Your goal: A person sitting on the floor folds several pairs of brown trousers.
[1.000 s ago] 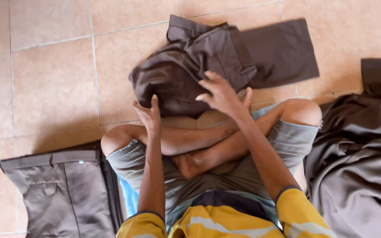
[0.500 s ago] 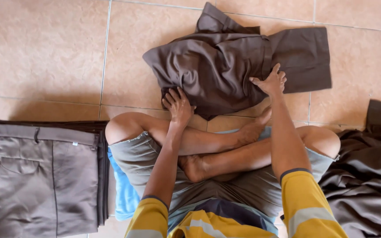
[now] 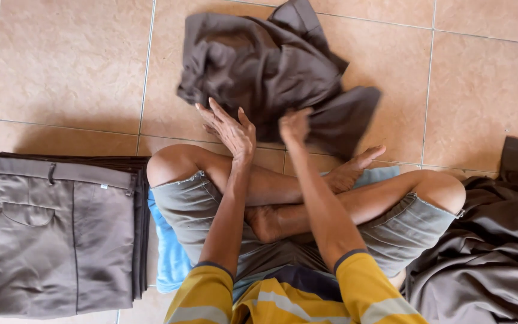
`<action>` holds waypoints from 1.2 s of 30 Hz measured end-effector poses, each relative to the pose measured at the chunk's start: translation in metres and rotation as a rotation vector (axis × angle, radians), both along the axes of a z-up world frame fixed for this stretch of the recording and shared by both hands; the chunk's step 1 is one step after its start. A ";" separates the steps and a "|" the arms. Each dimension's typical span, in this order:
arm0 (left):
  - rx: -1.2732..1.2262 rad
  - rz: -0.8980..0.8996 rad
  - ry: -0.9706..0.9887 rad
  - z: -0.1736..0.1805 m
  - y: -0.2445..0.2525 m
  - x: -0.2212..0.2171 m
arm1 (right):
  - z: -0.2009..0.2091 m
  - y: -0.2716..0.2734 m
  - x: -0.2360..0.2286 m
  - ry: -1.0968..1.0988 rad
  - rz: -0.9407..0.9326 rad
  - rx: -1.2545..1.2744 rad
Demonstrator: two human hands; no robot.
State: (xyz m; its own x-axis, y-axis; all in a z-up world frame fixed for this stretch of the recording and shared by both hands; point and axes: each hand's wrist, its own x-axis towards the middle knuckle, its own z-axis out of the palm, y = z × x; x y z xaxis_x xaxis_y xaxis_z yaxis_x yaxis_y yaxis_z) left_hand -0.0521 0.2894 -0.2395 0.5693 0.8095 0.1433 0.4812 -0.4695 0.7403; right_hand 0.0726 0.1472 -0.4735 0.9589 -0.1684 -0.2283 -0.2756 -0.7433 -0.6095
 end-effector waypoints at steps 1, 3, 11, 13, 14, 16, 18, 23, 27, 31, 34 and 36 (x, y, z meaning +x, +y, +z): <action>0.003 0.000 -0.001 0.008 -0.001 -0.004 | 0.082 0.037 -0.065 -0.001 0.000 0.003; -0.064 0.028 -0.145 0.023 -0.002 -0.014 | 0.286 0.065 -0.119 0.528 0.482 0.886; -0.072 0.056 0.210 -0.083 0.026 0.008 | 0.212 -0.002 -0.100 0.197 0.378 0.662; -0.010 -0.037 0.383 -0.072 0.019 0.007 | 0.176 -0.044 -0.063 0.149 0.308 0.723; 0.044 -0.168 0.404 -0.062 0.017 0.003 | 0.158 -0.061 -0.042 -0.028 0.306 0.348; 0.107 -0.304 0.427 -0.045 0.015 -0.004 | 0.127 -0.082 -0.002 -0.200 0.290 -0.023; -0.173 -0.621 0.473 -0.034 0.016 -0.009 | 0.098 -0.089 0.037 -0.052 0.086 0.459; -0.514 -0.787 0.444 -0.055 0.003 -0.011 | 0.174 -0.080 -0.014 0.074 0.119 0.264; -0.804 -0.574 -0.054 -0.077 0.010 -0.001 | 0.217 -0.101 -0.046 0.082 -0.007 0.509; -0.812 -0.431 -0.186 -0.022 0.002 -0.005 | 0.210 -0.127 -0.054 0.068 -0.077 0.924; -0.812 -0.365 -0.302 -0.018 0.008 -0.013 | 0.257 -0.124 -0.076 0.039 -0.084 1.019; -0.766 -0.346 -0.350 -0.011 0.011 -0.022 | 0.260 -0.125 -0.081 -0.033 -0.100 0.902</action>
